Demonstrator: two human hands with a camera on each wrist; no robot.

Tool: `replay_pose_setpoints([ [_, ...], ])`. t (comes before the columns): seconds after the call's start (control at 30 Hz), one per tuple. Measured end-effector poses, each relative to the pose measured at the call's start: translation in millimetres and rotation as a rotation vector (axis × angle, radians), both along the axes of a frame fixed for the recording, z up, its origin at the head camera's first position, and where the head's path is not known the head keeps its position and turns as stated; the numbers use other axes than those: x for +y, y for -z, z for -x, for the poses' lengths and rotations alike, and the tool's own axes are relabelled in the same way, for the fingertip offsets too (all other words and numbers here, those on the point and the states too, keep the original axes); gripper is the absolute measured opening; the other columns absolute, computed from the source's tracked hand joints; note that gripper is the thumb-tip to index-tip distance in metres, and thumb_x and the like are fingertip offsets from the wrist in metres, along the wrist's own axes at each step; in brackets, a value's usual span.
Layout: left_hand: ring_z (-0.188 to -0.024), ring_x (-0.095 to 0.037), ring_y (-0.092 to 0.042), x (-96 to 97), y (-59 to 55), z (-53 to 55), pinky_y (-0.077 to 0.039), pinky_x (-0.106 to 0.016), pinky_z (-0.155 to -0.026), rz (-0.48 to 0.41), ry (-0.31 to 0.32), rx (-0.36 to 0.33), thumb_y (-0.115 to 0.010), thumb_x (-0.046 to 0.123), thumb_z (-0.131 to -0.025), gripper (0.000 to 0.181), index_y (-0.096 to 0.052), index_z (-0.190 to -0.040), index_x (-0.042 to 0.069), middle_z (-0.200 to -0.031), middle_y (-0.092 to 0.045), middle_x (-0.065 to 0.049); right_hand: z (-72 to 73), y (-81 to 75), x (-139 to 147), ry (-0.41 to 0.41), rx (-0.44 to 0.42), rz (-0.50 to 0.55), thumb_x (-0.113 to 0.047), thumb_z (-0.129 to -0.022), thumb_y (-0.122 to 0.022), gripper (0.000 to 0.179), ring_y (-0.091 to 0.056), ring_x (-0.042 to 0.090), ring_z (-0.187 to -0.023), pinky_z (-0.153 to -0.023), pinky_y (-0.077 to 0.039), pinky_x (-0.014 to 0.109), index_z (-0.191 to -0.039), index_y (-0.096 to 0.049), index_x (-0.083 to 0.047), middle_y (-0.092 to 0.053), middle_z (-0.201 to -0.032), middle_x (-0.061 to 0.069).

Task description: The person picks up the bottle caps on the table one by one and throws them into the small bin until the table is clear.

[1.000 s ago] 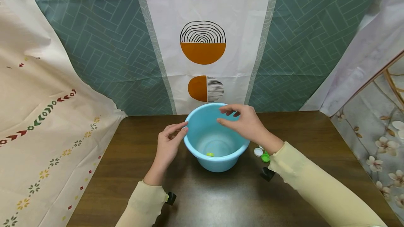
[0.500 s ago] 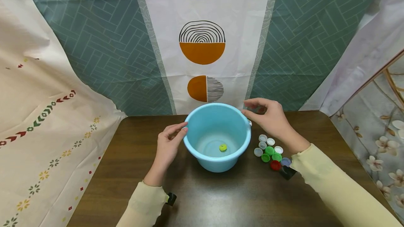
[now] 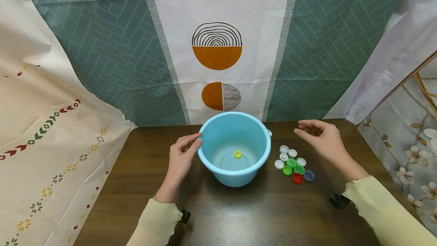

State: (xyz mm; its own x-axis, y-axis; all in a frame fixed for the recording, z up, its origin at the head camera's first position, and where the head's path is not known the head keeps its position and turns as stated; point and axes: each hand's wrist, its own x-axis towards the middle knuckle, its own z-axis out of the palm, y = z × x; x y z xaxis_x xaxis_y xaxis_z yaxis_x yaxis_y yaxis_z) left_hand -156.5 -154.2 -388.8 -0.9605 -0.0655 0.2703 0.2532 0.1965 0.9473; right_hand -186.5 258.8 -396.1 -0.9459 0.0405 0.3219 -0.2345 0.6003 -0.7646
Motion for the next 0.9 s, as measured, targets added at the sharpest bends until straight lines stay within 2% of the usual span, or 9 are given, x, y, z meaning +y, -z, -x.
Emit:
replay_pose_setpoints([
  [0.2,-0.096,-0.027,-0.058,-0.6,0.6,-0.6,-0.05,-0.026,-0.07,0.013,-0.011,-0.003,-0.068,0.011,-0.093,0.027,-0.07,-0.117,-0.001,-0.115,-0.062,-0.018,-14.7,26.4,26,0.035,-0.046,-0.017,-0.037,-0.088,-0.074,0.035,-0.063,0.01,-0.083,-0.066,-0.048,0.015,-0.114,-0.071,-0.013,-0.071,-0.108,0.008],
  [0.37,-0.096,-0.03,-0.057,-0.1,0.2,-1.6,-0.05,-0.027,-0.07,0.003,-0.002,-0.002,-0.068,0.011,-0.093,0.026,-0.07,-0.116,-0.001,-0.115,-0.063,-0.017,-25.9,44.8,44,0.037,-0.077,-0.047,-0.036,-0.087,-0.074,0.037,-0.063,0.008,-0.082,-0.066,-0.048,0.015,-0.115,-0.07,-0.011,-0.071,-0.108,0.01],
  [0.47,-0.096,-0.028,-0.057,0.6,0.0,-1.5,-0.05,-0.027,-0.072,0.004,0.0,0.003,-0.068,0.011,-0.093,0.027,-0.07,-0.116,-0.001,-0.114,-0.063,-0.018,-32.2,54.0,53,0.011,-0.088,-0.092,-0.034,-0.087,-0.075,0.037,-0.062,0.006,-0.081,-0.067,-0.048,0.014,-0.114,-0.07,-0.01,-0.071,-0.105,0.008],
  [0.63,-0.095,-0.023,-0.058,1.0,0.5,-0.6,-0.051,-0.027,-0.073,0.012,-0.005,0.007,-0.068,0.01,-0.093,0.026,-0.07,-0.117,-0.001,-0.114,-0.063,-0.017,-39.9,67.8,63,-0.058,-0.168,-0.15,-0.036,-0.086,-0.076,0.043,-0.062,0.005,-0.082,-0.067,-0.05,0.018,-0.116,-0.069,-0.006,-0.071,-0.1,0.007],
  [0.9,-0.096,-0.022,-0.057,0.3,-0.5,-1.4,-0.051,-0.028,-0.073,0.003,-0.002,0.001,-0.067,0.01,-0.093,0.026,-0.07,-0.117,-0.001,-0.115,-0.063,-0.017,-45.9,90.2,73,-0.155,-0.288,-0.202,-0.043,-0.084,-0.076,0.051,-0.062,0.008,-0.086,-0.07,-0.051,0.023,-0.119,-0.069,-0.006,-0.072,-0.105,0.005],
])
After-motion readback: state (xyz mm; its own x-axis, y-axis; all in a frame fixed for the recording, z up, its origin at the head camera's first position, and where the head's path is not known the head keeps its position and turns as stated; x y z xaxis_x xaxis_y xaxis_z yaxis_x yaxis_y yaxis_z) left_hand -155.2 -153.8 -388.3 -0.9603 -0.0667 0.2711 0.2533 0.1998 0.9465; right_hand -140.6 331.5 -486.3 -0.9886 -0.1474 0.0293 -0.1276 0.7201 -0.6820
